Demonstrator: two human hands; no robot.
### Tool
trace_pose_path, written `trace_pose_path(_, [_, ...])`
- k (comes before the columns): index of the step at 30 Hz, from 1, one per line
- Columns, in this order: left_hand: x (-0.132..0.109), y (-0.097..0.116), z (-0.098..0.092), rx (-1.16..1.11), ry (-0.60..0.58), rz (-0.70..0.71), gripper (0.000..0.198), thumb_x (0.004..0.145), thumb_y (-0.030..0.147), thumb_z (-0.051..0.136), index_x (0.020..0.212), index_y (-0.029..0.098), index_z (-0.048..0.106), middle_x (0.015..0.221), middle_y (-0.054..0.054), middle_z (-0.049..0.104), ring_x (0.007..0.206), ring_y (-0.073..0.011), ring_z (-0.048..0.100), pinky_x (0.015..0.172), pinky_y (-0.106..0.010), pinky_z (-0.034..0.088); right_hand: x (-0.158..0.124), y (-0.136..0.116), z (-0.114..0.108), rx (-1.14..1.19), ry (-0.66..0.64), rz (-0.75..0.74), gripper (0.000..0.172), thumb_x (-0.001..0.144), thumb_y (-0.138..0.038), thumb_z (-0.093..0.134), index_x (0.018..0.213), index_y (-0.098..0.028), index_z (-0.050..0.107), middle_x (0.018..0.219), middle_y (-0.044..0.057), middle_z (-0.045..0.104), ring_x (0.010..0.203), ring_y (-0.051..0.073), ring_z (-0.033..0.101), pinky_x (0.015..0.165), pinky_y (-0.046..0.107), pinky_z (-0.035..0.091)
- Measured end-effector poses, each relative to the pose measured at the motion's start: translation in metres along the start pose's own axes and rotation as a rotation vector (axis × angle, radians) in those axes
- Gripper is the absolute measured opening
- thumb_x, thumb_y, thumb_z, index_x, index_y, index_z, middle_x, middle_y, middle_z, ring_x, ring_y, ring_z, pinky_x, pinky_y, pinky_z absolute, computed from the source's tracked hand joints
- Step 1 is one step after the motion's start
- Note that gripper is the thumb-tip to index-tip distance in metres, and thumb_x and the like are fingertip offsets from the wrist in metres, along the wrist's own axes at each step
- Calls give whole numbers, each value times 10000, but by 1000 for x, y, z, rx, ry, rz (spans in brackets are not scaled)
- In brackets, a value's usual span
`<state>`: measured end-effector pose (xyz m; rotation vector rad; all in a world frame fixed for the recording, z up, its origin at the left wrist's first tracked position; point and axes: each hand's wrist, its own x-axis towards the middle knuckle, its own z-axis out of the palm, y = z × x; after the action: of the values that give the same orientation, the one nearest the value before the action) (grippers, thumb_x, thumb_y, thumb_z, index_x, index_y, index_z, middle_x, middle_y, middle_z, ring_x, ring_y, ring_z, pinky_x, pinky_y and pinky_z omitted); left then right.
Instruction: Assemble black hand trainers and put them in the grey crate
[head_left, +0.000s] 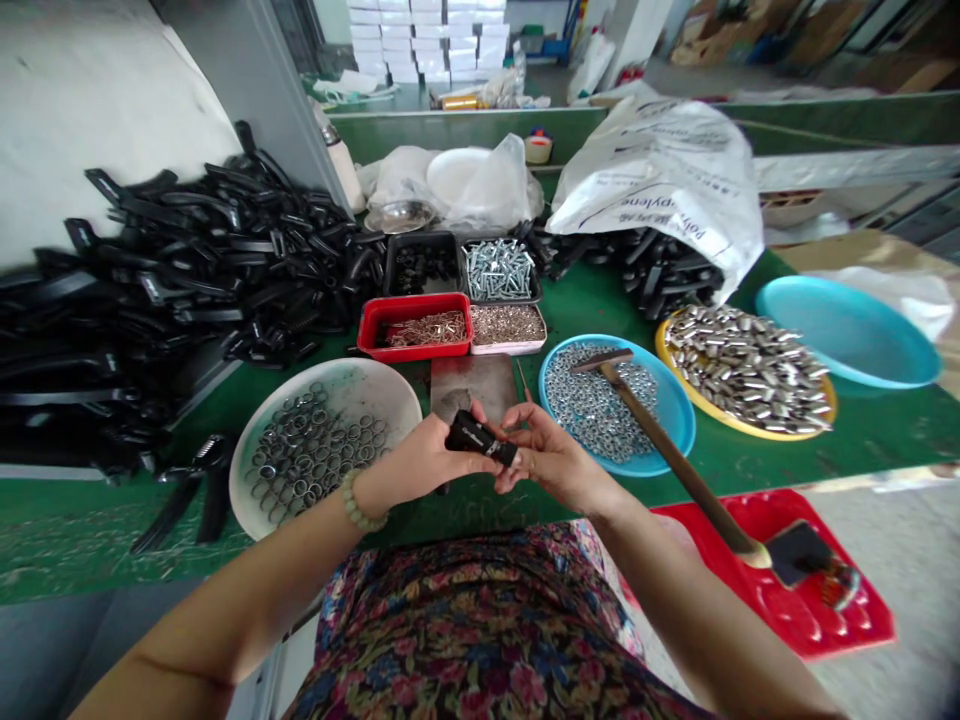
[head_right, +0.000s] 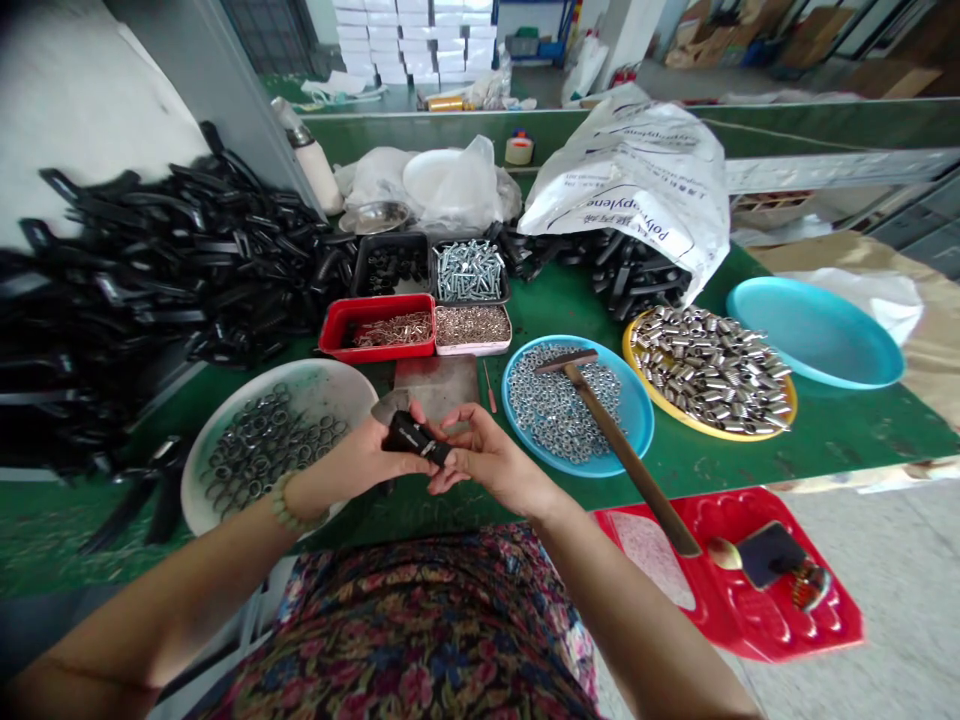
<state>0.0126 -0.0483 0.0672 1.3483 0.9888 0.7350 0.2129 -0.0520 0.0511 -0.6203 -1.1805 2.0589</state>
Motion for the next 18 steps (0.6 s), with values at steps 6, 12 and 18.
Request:
trace_pose_path(6, [2, 0, 13, -355, 49, -50, 336, 725, 268, 705, 906, 202, 430, 648, 46, 605, 579, -121, 588, 585, -247, 465, 7, -4, 7, 71, 66, 44, 411, 793, -322, 708, 1008, -221, 372, 795, 4, 686, 660, 127, 692, 620, 235, 533])
trace_pose_path(12, [0, -2, 17, -301, 56, -20, 343, 780, 367, 655, 1014, 195, 473, 667, 42, 565, 582, -108, 552, 558, -234, 457, 12, 11, 19, 102, 177, 36, 475, 769, -394, 712, 1005, -235, 332, 746, -10, 679, 623, 146, 688, 577, 245, 529])
trace_pose_path(18, [6, -1, -16, 323, 121, -25, 424, 843, 414, 549, 1164, 140, 503, 973, -80, 628, 873, -208, 593, 782, -341, 481, 38, -6, -1, -380, 205, 10, 265, 843, -407, 587, 905, -213, 418, 728, -22, 619, 661, 140, 651, 644, 296, 529])
